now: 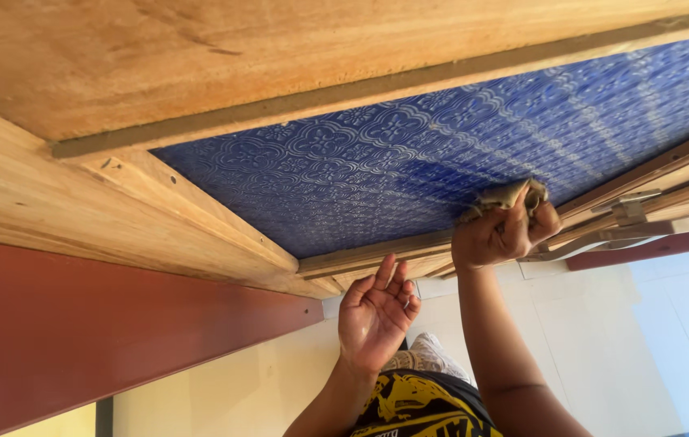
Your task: The person wipes the blue patterned surface of a wooden door with a cloth. They dip the cloth into a bucket of water, wring it out, and continue wiping the door surface.
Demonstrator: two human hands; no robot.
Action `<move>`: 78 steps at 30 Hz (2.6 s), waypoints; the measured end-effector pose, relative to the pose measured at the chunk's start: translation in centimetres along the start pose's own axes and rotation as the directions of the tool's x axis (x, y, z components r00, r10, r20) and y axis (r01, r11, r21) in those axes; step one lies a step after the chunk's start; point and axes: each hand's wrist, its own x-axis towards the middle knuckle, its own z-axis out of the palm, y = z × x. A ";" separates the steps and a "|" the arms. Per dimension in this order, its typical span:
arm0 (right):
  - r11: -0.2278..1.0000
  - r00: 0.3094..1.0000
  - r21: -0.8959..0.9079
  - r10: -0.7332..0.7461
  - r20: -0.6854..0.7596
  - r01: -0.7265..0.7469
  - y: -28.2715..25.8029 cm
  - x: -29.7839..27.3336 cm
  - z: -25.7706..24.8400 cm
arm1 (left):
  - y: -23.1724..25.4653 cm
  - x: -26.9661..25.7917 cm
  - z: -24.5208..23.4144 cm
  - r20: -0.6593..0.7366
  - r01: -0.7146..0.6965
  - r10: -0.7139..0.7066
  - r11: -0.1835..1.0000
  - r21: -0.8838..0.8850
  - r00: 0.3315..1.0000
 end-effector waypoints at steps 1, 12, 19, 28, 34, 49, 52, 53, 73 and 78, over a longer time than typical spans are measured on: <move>0.999 0.999 0.020 -0.031 -0.006 0.031 -0.7 0.7 0.6 | 0.3 0.1 -0.1 0.009 -0.006 0.006 1.000 -0.005 1.000; 0.901 0.857 0.010 -0.417 0.302 0.434 -11.5 10.1 3.8 | 0.2 0.7 1.0 0.019 -0.085 0.085 0.996 -0.019 0.996; 0.959 0.992 0.255 -0.125 -0.007 0.123 -4.2 6.5 3.3 | -1.1 1.9 1.2 0.033 -0.015 0.016 0.999 -0.029 0.999; 0.992 0.996 -0.103 0.079 0.030 -0.076 3.5 4.0 -4.7 | -3.4 1.0 0.5 0.010 0.016 -0.016 1.000 -0.023 1.000; 0.995 1.000 -0.101 0.015 -0.003 -0.015 1.9 5.6 -4.1 | -4.7 0.4 -0.1 0.008 0.058 -0.058 0.998 0.003 0.998; 0.989 0.956 -0.058 -0.113 0.270 0.133 -9.7 13.5 -1.1 | -6.7 1.8 -0.2 -0.122 0.080 -0.079 0.997 0.006 0.989; 0.988 0.965 -0.114 -0.074 0.253 0.106 -5.8 12.0 -3.0 | -6.8 2.7 -0.2 -0.101 0.100 -0.100 0.995 -0.004 0.990; 0.986 0.970 -0.132 -0.071 0.231 0.103 -4.2 11.4 -3.7 | -6.9 2.7 -0.2 -0.106 0.103 -0.103 0.995 -0.008 0.989; 0.970 0.971 -0.031 -0.239 0.024 0.240 0.0 9.9 -1.2 | -7.2 4.3 -0.1 -0.010 0.036 -0.036 0.999 -0.015 0.999; 0.957 0.917 0.094 -0.289 0.275 0.273 -5.8 13.1 -0.1 | -7.6 5.1 0.4 -0.026 0.005 -0.005 1.000 -0.029 1.000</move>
